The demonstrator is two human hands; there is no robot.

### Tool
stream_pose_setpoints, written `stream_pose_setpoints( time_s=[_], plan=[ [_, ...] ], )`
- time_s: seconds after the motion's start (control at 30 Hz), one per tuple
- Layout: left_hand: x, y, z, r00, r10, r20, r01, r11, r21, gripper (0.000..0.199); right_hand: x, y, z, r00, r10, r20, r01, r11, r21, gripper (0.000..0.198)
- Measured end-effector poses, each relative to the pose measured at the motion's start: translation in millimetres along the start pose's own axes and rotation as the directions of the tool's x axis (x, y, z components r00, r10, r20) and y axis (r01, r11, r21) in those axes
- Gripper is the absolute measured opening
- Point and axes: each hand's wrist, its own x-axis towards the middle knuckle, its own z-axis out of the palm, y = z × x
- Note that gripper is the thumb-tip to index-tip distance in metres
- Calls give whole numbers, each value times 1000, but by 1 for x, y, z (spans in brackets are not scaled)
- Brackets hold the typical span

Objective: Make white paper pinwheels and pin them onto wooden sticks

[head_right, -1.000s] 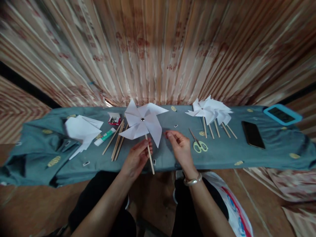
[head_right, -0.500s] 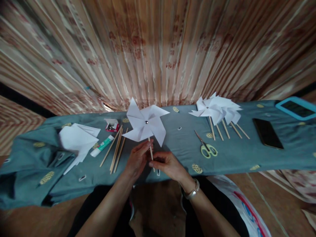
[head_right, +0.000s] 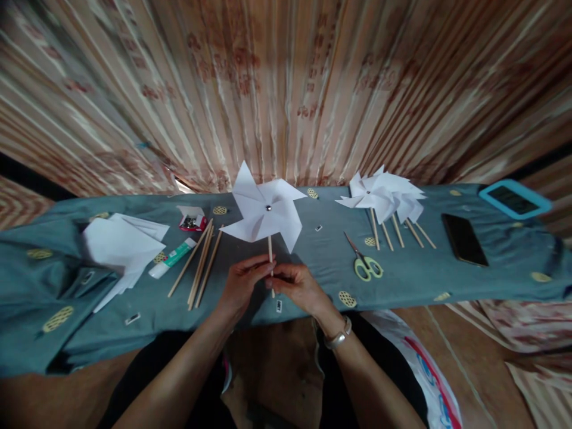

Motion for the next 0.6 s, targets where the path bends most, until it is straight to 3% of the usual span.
stream_pose_setpoints(
  time_s=[0.13, 0.2, 0.27, 0.33, 0.4, 0.47, 0.6],
  plan=[
    [2, 0, -4, 1000, 5, -5, -4, 1000, 30, 26, -10, -17, -24, 1000, 6, -14, -8, 991, -132, 32],
    [2, -1, -7, 1000, 0, -5, 0, 998, 56, 27, -16, -26, -45, 994, 5, -110, -19, 992, -128, 32],
    [2, -1, -9, 1000, -13, 6, 12, 996, 86, 29, -21, -32, -65, 947, -59, -314, 39, 997, -71, 31],
    [0, -2, -10, 999, -31, 33, 27, 993, 116, 30, -22, -35, -79, 859, -138, -493, 149, 989, -17, 32],
    [-2, -3, -10, 997, -44, 63, 34, 987, 155, 30, -18, -37, -88, 766, -208, -608, 260, 966, -3, 35],
    [-5, -3, -11, 994, -57, 94, 37, 978, 206, 29, -12, -40, -93, 712, -245, -658, 323, 946, -3, 38],
    [-7, -6, -11, 982, -96, 166, 40, 950, 311, 29, 0, -49, -96, 734, -271, -622, 360, 933, 19, 45]
  ],
)
